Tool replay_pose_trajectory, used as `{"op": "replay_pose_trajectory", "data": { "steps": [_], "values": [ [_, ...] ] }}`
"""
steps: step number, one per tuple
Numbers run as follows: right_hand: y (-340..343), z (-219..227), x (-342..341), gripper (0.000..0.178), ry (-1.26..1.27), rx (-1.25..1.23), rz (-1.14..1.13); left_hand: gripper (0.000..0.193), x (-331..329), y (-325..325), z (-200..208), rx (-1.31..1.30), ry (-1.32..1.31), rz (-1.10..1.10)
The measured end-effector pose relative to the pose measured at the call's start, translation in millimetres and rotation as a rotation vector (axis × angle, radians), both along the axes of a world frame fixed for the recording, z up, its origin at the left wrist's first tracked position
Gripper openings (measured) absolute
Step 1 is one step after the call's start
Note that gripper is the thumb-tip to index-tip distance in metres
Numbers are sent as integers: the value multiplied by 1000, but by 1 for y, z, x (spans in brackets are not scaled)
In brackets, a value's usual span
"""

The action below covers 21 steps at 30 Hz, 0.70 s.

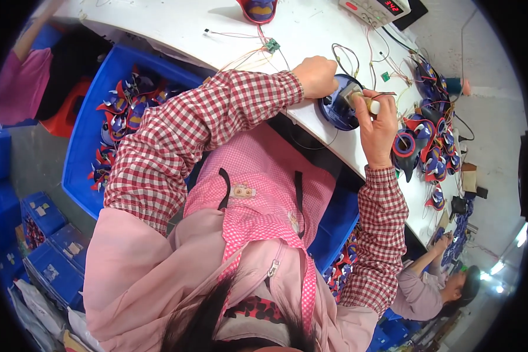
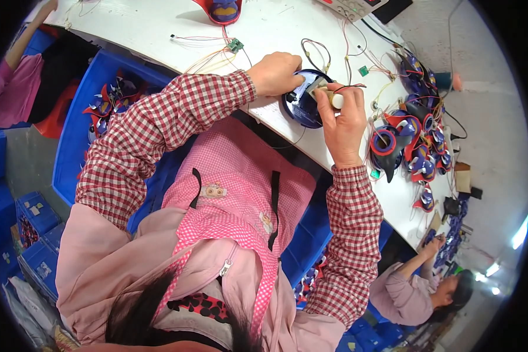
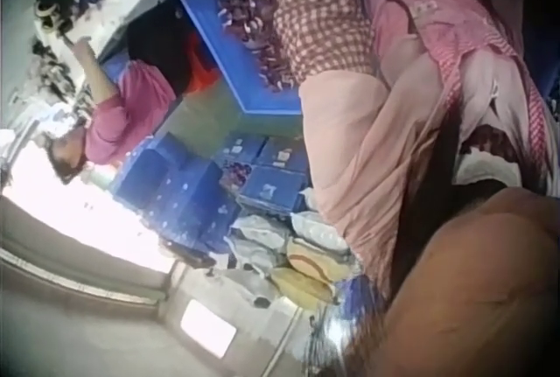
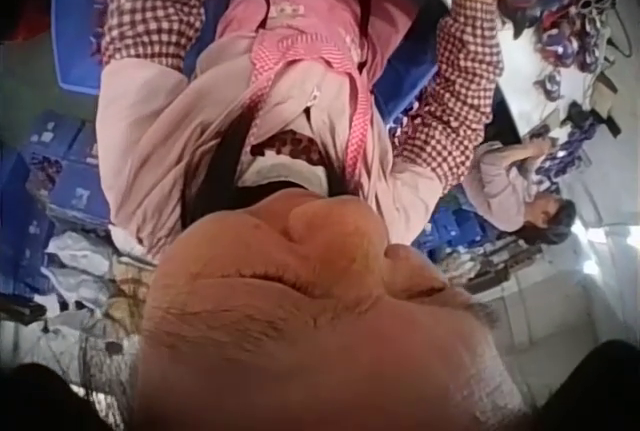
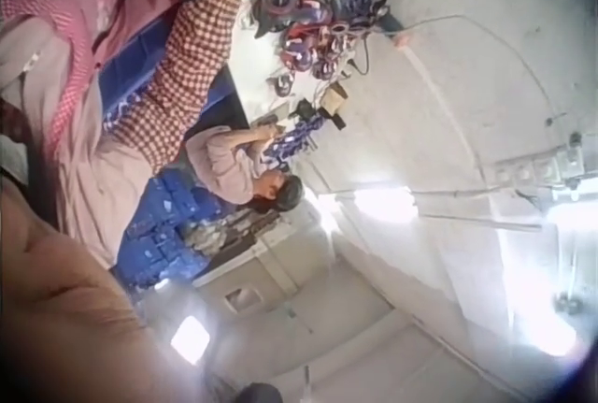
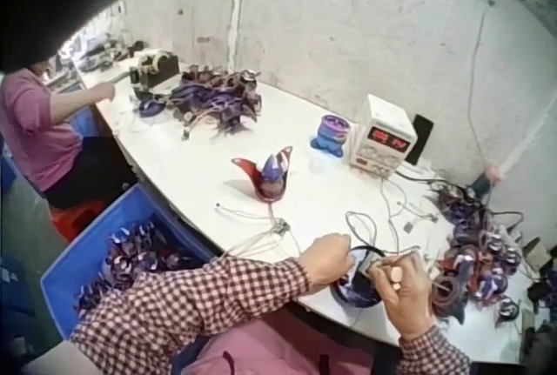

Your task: Assembling electronic toy figures by connecting internal wiring and snapping plastic parts together.

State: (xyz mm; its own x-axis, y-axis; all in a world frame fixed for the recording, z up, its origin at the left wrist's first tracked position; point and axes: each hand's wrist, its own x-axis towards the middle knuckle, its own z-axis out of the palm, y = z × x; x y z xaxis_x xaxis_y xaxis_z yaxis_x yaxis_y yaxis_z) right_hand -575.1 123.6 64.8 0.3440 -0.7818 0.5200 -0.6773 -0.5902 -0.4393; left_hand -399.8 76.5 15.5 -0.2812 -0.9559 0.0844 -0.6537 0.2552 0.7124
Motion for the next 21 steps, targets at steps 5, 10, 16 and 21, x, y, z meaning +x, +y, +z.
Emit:
{"op": "replay_pose_trajectory", "data": {
  "steps": [5, 10, 16, 21],
  "values": [
    [9, 1, 12, 16, 81, -105, 17, 27, -2, 3, -4, -41, 28, 36],
    [12, -8, 14, 17, 57, -81, 21, 23, -3, 9, 0, -74, 61, 64],
    [14, -7, 13, 14, 59, 9, 33, 22, -4, 8, -2, -55, 69, 59],
    [9, 3, 20, 16, 95, 154, -11, 22, -3, 5, -3, -33, 60, 69]
  ]
}}
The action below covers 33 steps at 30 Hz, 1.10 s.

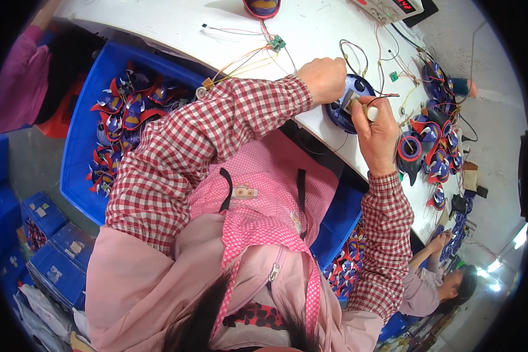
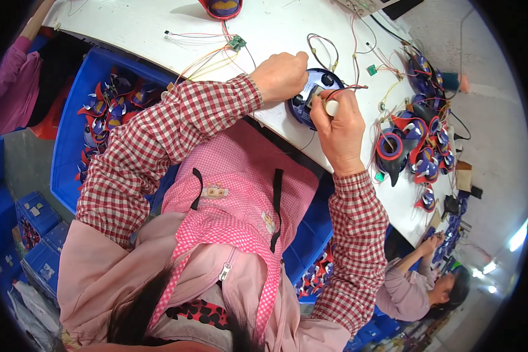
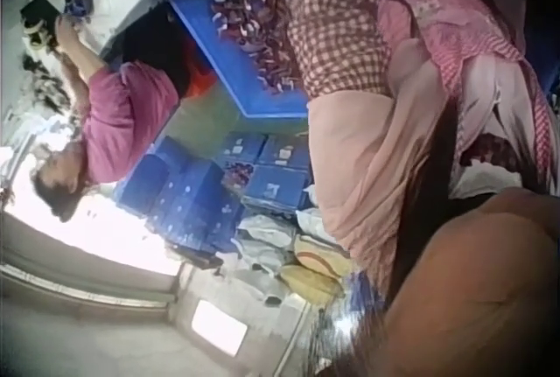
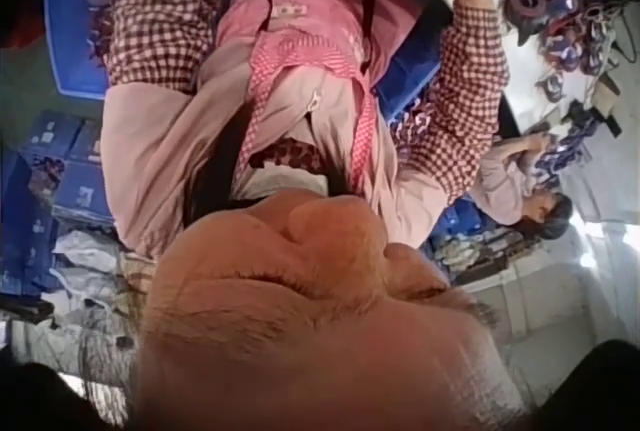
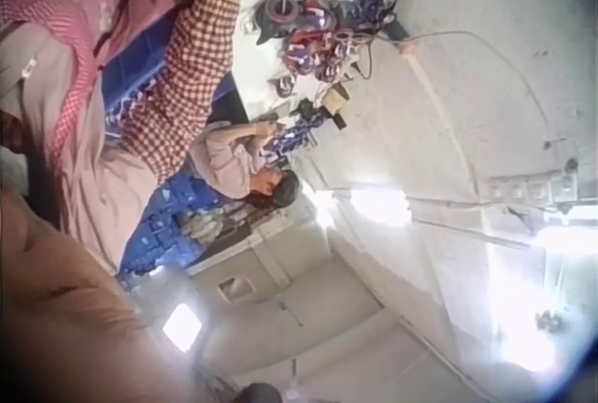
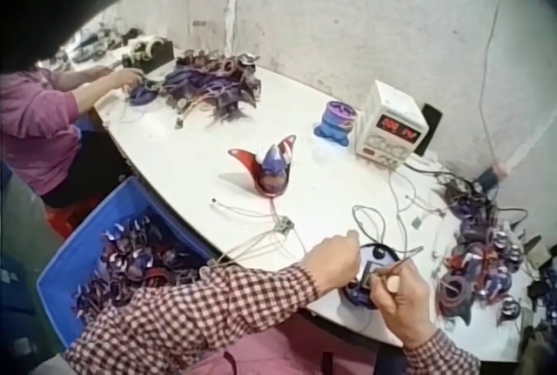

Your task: Assembling electronic toy figures by connecting internal wiring and snapping plastic parts together.

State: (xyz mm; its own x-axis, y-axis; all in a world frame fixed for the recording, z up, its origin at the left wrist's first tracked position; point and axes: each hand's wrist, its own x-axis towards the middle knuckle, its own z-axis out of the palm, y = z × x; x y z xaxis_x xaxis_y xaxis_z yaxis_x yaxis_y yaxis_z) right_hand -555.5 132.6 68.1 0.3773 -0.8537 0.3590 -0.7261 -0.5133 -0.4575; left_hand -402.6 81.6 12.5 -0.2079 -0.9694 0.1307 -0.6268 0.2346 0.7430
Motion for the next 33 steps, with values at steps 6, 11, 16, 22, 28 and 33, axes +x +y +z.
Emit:
{"op": "replay_pose_trajectory", "data": {
  "steps": [6, 11, 16, 22, 28, 33],
  "values": [
    [-9, 1, 2, 13, -118, 95, -68, 22, 3, 3, 6, 17, -13, 20],
    [-16, -4, -6, 13, -150, 221, -77, 25, -1, 8, 10, 62, -7, 3],
    [-18, -5, -3, 13, -138, 191, -68, 23, 39, -7, -13, -282, 7, -97],
    [52, 8, -10, 19, -186, -135, -46, 18, 153, 99, 36, -297, 165, 358],
    [133, -82, 31, 42, -130, 813, 334, 34, 165, 155, -28, -287, 36, 398],
    [91, -113, 113, 44, -518, 635, 273, 36, 160, 144, -47, -268, 110, 348]
  ]
}}
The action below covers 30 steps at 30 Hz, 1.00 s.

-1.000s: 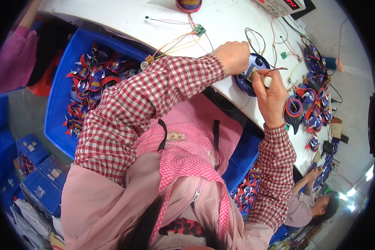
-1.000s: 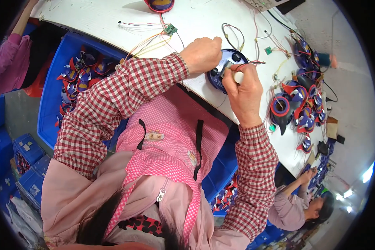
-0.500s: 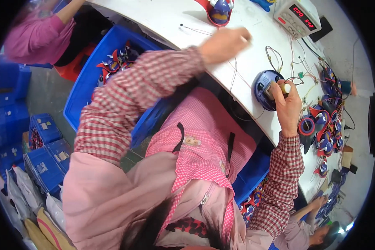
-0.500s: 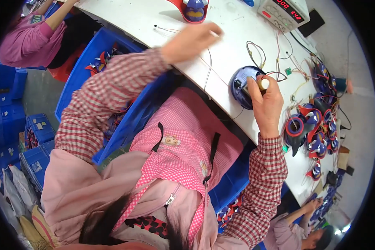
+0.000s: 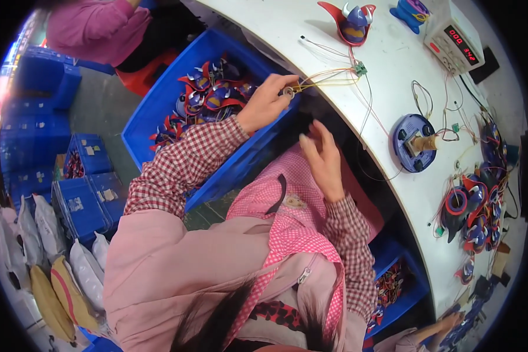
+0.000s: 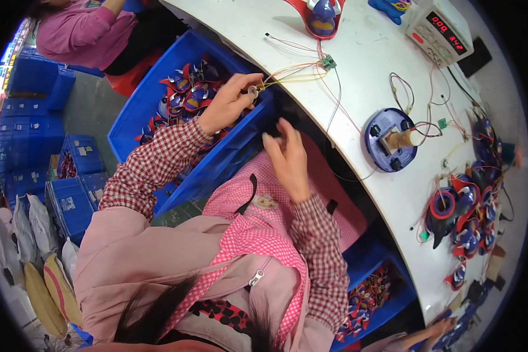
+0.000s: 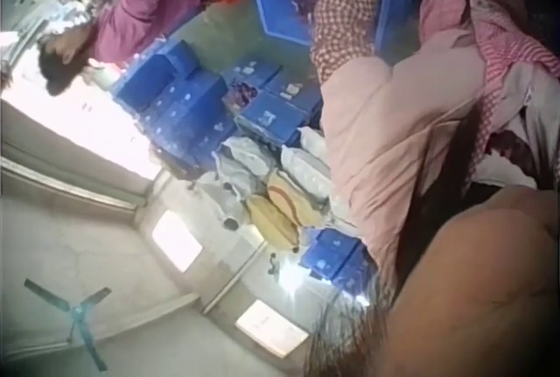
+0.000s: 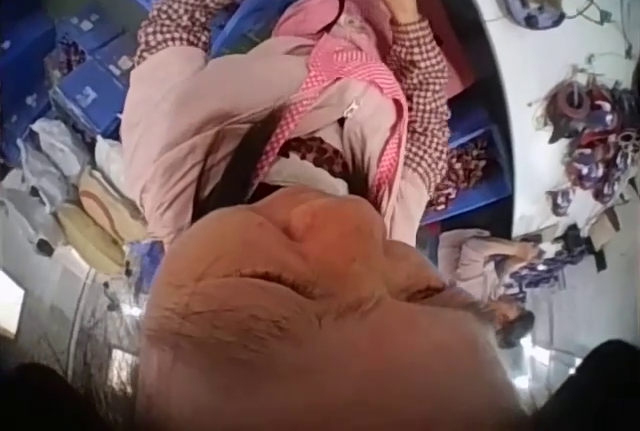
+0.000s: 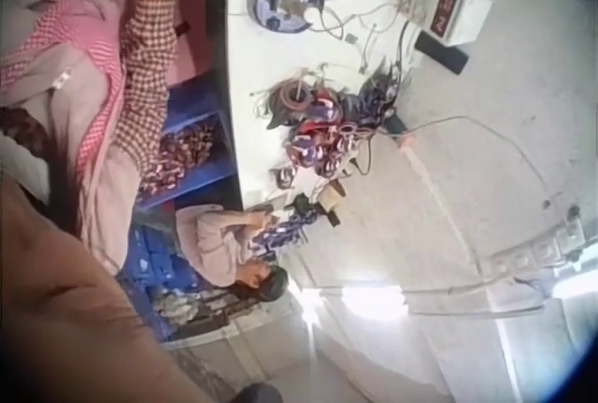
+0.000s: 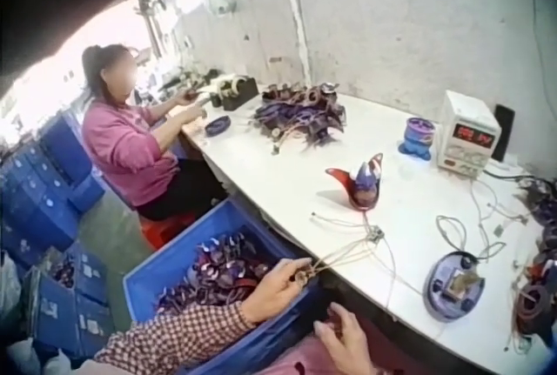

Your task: Assembling electronic toy figures by connecting internal wiring and snapping plastic parts together.

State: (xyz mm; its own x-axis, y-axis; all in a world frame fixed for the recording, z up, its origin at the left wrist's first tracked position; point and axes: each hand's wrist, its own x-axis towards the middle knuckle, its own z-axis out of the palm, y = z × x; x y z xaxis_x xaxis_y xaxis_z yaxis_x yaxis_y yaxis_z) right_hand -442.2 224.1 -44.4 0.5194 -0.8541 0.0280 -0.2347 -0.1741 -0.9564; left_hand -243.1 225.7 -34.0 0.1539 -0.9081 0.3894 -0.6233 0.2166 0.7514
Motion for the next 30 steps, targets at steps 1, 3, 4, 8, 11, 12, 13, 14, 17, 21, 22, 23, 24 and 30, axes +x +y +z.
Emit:
{"op": "replay_pose_trajectory", "data": {
  "steps": [1, 3, 4, 8, 11, 12, 13, 14, 17, 21, 22, 23, 24, 30],
  "values": [
    [-7, -7, 17, 42, -115, 113, -49, 34, -4, 1, 2, 111, 213, -16],
    [-11, -4, 32, 41, -232, 217, -98, 32, -12, 4, 8, 331, 644, -53],
    [-12, 2, 37, 39, -277, 280, -93, 32, -15, 7, 9, 333, 644, -52],
    [-18, 20, 36, 37, -388, 438, -78, 29, -30, 17, 24, 308, 585, -111],
    [-22, 24, 24, 37, -434, 506, -57, 25, -36, 15, 41, 530, 918, -204],
    [-23, 25, 21, 36, -443, 537, -48, 25, -36, 14, 39, 532, 920, -205],
    [-23, 27, 18, 35, -454, 568, -38, 24, -35, 13, 38, 537, 916, -218],
    [-23, 28, 17, 35, -465, 600, -28, 23, -34, 11, 36, 543, 912, -231],
    [-21, 31, 15, 34, -387, 514, -29, 21, -32, 7, 34, 544, 862, -201],
    [-19, 41, 10, 30, -425, 555, -101, 21, -32, 5, 34, 533, 798, -100],
    [-19, 42, 8, 29, -463, 594, -144, 21, -33, 5, 34, 539, 826, -91],
    [-21, 40, 5, 29, -464, 599, -143, 21, -34, 5, 37, 544, 854, -82],
    [-23, 37, 2, 27, -505, 675, -142, 21, -34, 6, 39, 547, 853, -80],
    [-26, 27, 2, 23, -549, 670, -57, 20, -51, 15, 56, 509, 552, -73]
  ]
}}
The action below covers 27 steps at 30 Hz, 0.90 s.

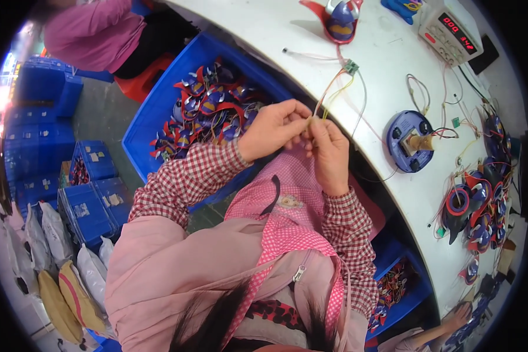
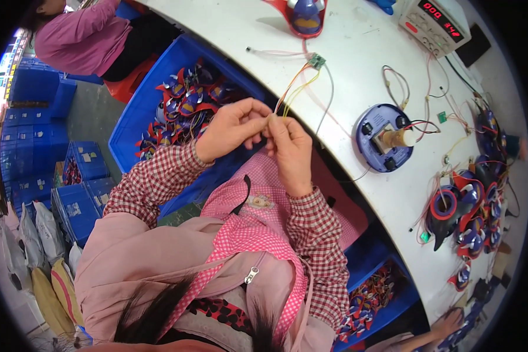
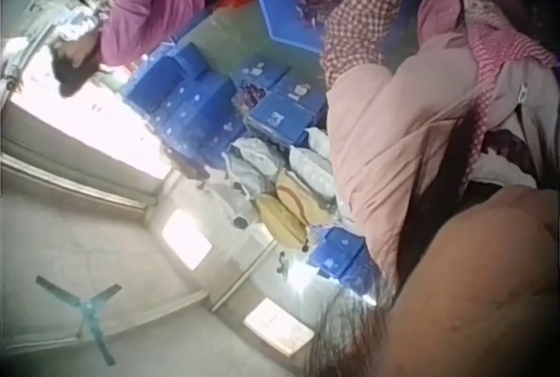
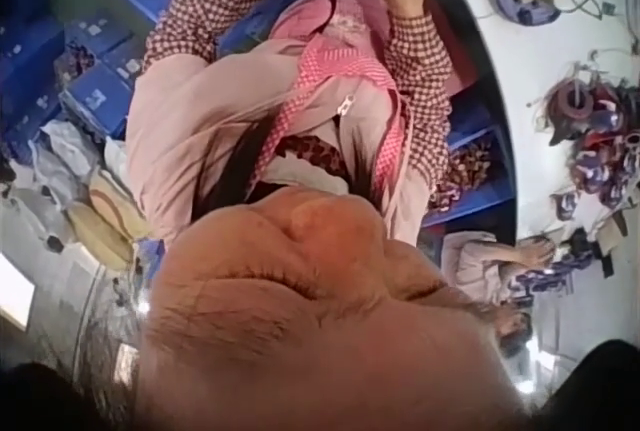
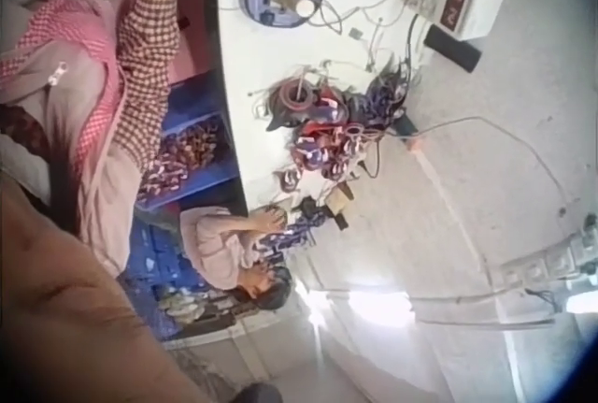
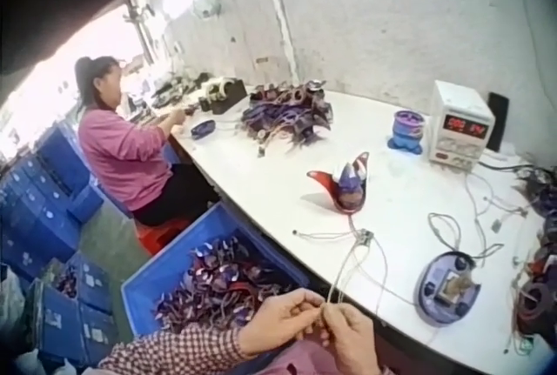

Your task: Assembling electronic toy figures by connecting internal wiring and snapping plastic parts together.

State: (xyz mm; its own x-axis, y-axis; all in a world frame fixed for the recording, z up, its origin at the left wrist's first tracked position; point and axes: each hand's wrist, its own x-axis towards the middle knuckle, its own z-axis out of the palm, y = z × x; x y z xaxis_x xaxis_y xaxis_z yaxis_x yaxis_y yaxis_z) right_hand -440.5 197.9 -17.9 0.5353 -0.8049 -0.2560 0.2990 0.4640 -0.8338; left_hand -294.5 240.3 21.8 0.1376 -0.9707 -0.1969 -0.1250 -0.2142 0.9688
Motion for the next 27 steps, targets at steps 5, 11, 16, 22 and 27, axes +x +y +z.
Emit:
{"op": "replay_pose_trajectory", "data": {
  "steps": [5, 11, 16, 22, 27],
  "values": [
    [4, 0, -7, 23, 74, 25, 14, 25, 11, -60, 18, -744, -935, -71],
    [8, -3, -9, 24, 53, 25, 4, 22, 4, -153, 1, -771, -1211, -267],
    [2, -4, -16, 23, 55, 55, -3, 15, 10, -167, 0, -666, -1134, -459],
    [1, -7, -16, 22, 5, 79, 2, 19, 8, -175, 1, -474, -922, -523],
    [2, -7, -14, 21, -31, 115, 6, 20, 7, -170, -1, -419, -882, -508]
  ]
}}
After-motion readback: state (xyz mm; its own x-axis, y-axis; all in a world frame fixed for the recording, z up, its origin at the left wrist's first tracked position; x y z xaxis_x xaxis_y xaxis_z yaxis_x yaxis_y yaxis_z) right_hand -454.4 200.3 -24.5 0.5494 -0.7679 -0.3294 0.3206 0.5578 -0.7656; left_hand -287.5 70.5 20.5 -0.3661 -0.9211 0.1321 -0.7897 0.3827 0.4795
